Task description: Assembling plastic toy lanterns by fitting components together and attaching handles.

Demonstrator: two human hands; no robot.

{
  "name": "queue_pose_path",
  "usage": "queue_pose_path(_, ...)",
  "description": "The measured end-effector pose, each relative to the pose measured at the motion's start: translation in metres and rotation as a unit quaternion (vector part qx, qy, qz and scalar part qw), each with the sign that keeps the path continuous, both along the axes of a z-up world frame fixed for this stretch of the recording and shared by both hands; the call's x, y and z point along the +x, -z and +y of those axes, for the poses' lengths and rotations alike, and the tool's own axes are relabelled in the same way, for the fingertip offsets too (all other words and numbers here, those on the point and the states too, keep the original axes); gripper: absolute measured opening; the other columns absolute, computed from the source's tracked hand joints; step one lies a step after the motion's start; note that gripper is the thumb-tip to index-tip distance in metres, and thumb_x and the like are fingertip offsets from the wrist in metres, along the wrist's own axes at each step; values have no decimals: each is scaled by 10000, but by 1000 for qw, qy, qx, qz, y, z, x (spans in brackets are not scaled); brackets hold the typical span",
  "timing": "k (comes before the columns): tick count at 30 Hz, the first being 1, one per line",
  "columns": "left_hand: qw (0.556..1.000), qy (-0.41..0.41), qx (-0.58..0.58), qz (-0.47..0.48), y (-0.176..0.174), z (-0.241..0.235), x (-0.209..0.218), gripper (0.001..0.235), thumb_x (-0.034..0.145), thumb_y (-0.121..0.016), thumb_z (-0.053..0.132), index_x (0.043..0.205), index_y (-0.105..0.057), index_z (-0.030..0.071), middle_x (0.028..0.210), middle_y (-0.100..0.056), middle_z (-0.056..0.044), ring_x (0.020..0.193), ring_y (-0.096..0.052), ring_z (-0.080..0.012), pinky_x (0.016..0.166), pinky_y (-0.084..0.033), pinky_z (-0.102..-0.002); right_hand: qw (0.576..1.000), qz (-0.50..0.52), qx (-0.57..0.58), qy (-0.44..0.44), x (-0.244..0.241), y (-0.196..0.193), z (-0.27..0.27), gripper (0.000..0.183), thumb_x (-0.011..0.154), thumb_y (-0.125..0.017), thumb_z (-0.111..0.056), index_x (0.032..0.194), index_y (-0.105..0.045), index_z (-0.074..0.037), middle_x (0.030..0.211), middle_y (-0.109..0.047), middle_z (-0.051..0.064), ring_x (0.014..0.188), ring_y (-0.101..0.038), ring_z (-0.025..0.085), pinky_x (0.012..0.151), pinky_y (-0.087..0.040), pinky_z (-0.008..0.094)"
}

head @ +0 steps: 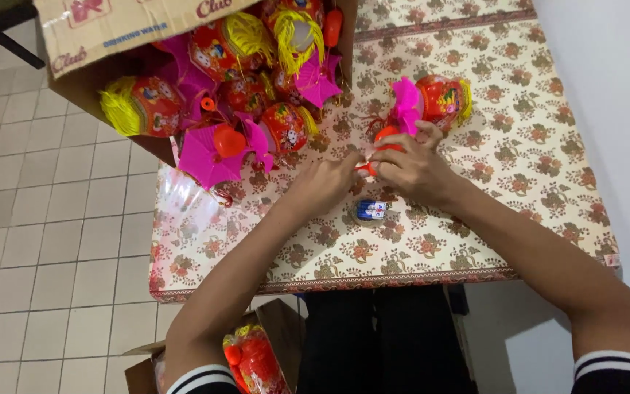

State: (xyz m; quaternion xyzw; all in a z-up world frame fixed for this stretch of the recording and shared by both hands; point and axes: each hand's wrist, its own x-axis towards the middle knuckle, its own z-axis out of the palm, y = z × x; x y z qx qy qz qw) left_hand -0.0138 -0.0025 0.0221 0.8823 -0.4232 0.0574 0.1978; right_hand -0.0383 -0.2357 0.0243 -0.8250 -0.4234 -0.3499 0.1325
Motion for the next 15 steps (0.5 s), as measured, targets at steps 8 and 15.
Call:
queue_pose_path(8,1000,-2,-19,-15,-5,2,10,339,919,-723,404,1152,-670,163,1049,-674,-91,740,-724,-393,586,-592,-499,999,-31,5,18,1,-4,-2,282,1004,-673,-108,730,-611,-92,902,-722,52,1066,-674,241,1046,-242,571)
queue_pose_path(15,986,-7,-64,152,-46,6,-13,300,1029,-539,381,1255,-599,193,758,-715,-86,698,-742,-352,612,-570,-467,998,-54,21,-20,4,0,-7,236,1027,-648,-124,796,-658,-75,992,-736,80,1084,-689,303,965,-418,477)
